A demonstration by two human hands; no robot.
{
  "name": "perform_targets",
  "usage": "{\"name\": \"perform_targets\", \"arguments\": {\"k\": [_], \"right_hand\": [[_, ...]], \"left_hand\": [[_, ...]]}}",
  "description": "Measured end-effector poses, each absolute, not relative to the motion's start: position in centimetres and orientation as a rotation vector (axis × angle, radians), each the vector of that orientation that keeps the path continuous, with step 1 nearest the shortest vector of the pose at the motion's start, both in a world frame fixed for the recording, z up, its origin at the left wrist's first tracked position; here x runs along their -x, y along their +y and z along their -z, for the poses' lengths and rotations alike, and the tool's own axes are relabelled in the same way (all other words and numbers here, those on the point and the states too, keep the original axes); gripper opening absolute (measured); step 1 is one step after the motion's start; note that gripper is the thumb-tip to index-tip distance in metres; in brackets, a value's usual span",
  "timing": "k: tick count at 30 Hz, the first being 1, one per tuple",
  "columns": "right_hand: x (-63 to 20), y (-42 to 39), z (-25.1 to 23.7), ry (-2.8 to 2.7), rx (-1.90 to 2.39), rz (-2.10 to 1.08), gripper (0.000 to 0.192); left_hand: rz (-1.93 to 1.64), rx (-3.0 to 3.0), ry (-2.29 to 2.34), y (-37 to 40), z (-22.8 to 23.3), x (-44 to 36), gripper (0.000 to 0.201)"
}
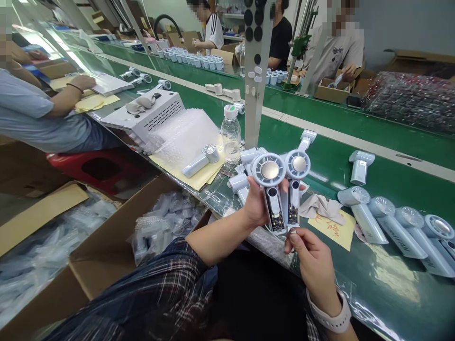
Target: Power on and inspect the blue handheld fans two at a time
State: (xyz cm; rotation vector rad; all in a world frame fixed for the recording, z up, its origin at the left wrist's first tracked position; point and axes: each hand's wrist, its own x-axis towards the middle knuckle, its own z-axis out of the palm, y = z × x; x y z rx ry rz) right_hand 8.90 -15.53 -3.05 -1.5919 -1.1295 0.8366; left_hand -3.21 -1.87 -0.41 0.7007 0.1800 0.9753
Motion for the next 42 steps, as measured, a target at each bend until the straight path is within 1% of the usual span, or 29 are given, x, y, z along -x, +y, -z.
{"name": "perform_targets", "arguments": {"k": [2,3,4,5,6,8,10,14,17,19,22,25,29,34,36,42], "right_hand": [[-9.8,-15.3,3.6,-1.093,1.686,-0.626,0.051],[-10.2,-15.3,3.8,-1.052,1.678,-0.544,0.056],[-10.5,-15.4,4.0,-1.011,1.624,-0.531,0.064],[-10.7,-15.6,4.2,-0.980,1.539,-0.581,0.070],[-10.9,-15.9,4.3,-0.962,1.446,-0.672,0.071],[-11.3,-16.8,4.3,-0.943,1.321,-0.820,0.066],[-11.8,-17.5,4.0,-0.938,1.317,-0.834,0.062],[-12.8,-17.3,3.4,-0.854,1.275,-0.726,0.063],[-13.0,-16.1,3.6,-0.661,1.269,-0.718,0.057],[-13.0,-15.7,3.8,-0.591,1.276,-0.768,0.050],[-12.8,-16.0,3.7,-0.648,1.274,-0.850,0.039],[-12.5,-16.6,3.2,-0.725,1.247,-0.938,0.034],[-11.8,-16.7,2.5,-0.703,1.200,-0.990,0.036],[-11.4,-16.3,2.5,-0.717,1.226,-0.993,0.038],[-11.3,-16.2,2.5,-0.756,1.246,-0.996,0.040],[-11.2,-16.2,2.2,-0.695,1.226,-1.026,0.047]], "left_hand": [[-1.015,-0.746,0.191,-1.6,0.2,3.7,0.084],[-1.006,-0.807,0.197,-1.6,0.1,4.0,0.079],[-0.972,-0.901,0.199,-1.7,-0.1,4.5,0.073],[-0.912,-1.034,0.186,-1.7,-0.3,4.9,0.067],[-0.842,-1.194,0.161,-1.9,-0.5,5.4,0.063],[-0.707,-1.496,0.097,-2.1,-0.8,6.4,0.058],[-0.635,-1.592,0.096,-2.2,-0.6,7.2,0.056],[-0.735,-1.159,0.385,-2.0,1.4,7.0,0.062],[-0.710,-0.919,0.368,-2.5,2.0,6.2,0.062],[-0.638,-0.887,0.268,-3.2,1.5,5.8,0.060],[-0.590,-0.906,0.231,-4.1,0.6,5.4,0.061],[-0.618,-0.958,0.251,-4.6,0.7,5.0,0.056],[-0.580,-1.078,0.166,-4.5,1.4,5.1,0.049],[-0.597,-1.138,0.174,-4.0,1.0,5.9,0.047],[-0.570,-1.130,0.157,-3.8,0.7,6.2,0.045],[-0.539,-1.110,0.137,-3.8,1.1,6.0,0.047]]}}
